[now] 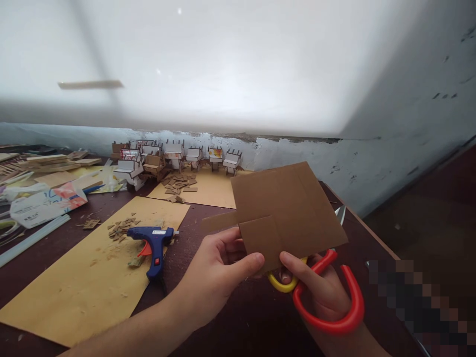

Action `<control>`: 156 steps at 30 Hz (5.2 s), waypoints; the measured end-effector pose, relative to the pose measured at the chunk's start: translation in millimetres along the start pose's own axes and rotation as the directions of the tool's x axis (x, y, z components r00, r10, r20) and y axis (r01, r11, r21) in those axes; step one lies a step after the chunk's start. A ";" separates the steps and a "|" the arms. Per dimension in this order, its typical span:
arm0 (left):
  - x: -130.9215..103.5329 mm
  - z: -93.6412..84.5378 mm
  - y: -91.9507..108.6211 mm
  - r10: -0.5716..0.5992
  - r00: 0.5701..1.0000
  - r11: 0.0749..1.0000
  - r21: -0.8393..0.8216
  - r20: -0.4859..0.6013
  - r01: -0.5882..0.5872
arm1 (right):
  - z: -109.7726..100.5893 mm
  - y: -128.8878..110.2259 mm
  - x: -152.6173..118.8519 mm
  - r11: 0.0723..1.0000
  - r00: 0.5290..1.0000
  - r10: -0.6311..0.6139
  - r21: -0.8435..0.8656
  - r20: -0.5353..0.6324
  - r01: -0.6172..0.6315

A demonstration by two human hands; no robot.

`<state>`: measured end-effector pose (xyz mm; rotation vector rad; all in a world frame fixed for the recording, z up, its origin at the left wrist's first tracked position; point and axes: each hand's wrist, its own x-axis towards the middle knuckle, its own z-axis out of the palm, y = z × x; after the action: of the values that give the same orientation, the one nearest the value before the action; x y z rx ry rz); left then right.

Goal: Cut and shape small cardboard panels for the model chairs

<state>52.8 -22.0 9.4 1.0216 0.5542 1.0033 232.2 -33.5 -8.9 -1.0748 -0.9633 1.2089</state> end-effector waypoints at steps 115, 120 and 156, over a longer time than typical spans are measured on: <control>26.4 -52.4 26.0 0.243 0.927 0.969 0.121 -0.285 -0.217 | -14.7 -9.3 -3.7 0.585 0.923 0.248 -0.805 0.293 0.099; 27.9 -53.1 22.4 0.200 0.927 0.978 0.117 -0.318 -0.172 | -17.7 -10.8 -1.4 0.580 0.922 0.269 -0.811 0.279 0.076; 23.8 -38.4 3.8 0.191 0.877 0.969 0.227 -0.441 -0.097 | -15.7 -6.9 -9.1 0.647 0.856 0.357 -0.760 0.374 0.063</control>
<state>32.2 16.5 -3.0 1.0121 0.9982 1.3597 247.9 -44.5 -5.9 -1.5510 -1.9427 1.2735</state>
